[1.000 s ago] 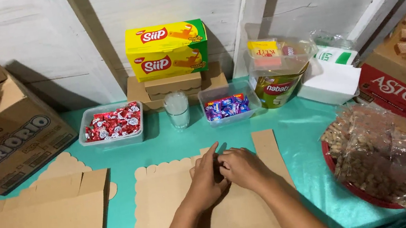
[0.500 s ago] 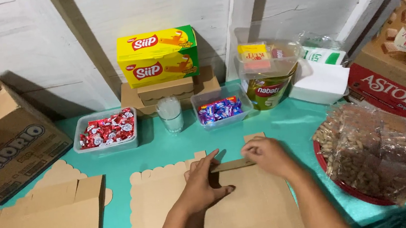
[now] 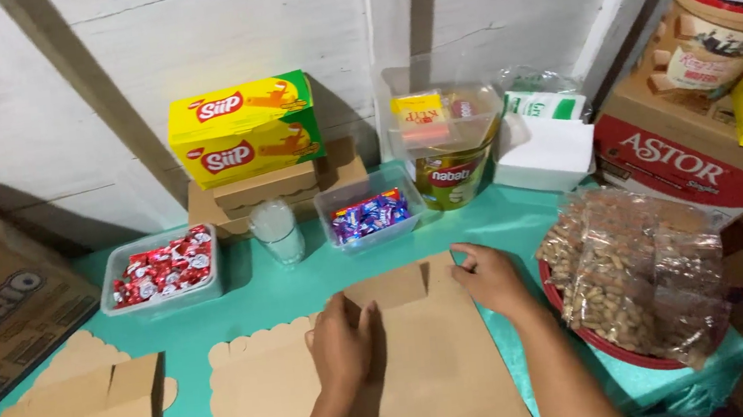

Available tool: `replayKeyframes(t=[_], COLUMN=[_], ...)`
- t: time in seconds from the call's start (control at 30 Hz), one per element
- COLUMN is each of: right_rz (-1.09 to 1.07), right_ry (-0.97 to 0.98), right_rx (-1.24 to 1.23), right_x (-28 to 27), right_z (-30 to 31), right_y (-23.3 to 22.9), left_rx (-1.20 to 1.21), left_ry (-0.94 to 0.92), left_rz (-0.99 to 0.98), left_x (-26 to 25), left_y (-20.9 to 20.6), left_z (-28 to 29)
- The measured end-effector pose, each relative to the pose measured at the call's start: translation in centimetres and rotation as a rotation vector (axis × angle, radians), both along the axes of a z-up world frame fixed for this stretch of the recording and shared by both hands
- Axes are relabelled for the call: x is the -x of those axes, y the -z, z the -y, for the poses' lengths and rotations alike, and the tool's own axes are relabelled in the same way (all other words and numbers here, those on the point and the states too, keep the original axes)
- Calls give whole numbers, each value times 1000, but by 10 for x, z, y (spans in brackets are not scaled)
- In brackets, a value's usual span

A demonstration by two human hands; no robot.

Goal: The person is seen folding flat cardboard templates into small boxes, likely for packaging snacks. They carefully fold along the pre-scored lines and tuck in the flaps to secure the box shape.

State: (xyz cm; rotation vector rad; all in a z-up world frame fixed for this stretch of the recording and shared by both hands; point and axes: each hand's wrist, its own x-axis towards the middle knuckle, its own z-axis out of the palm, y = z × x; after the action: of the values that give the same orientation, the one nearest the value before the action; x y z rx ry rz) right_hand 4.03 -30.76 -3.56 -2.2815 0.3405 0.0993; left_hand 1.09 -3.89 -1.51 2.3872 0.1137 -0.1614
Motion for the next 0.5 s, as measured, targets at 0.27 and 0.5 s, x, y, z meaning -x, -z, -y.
replayKeyframes(t=[0.27,0.5], right_rz=[25,-93], right_ry=[-25,-53], right_rx=[46,91], right_x=[-8,-6], right_z=[-2,-14], right_y=[-3,-28], left_rx=[-640,28], left_ry=[335,444], left_rz=[833,313], left_x=[-1,-14], left_y=[-24,33], left_z=[32,60])
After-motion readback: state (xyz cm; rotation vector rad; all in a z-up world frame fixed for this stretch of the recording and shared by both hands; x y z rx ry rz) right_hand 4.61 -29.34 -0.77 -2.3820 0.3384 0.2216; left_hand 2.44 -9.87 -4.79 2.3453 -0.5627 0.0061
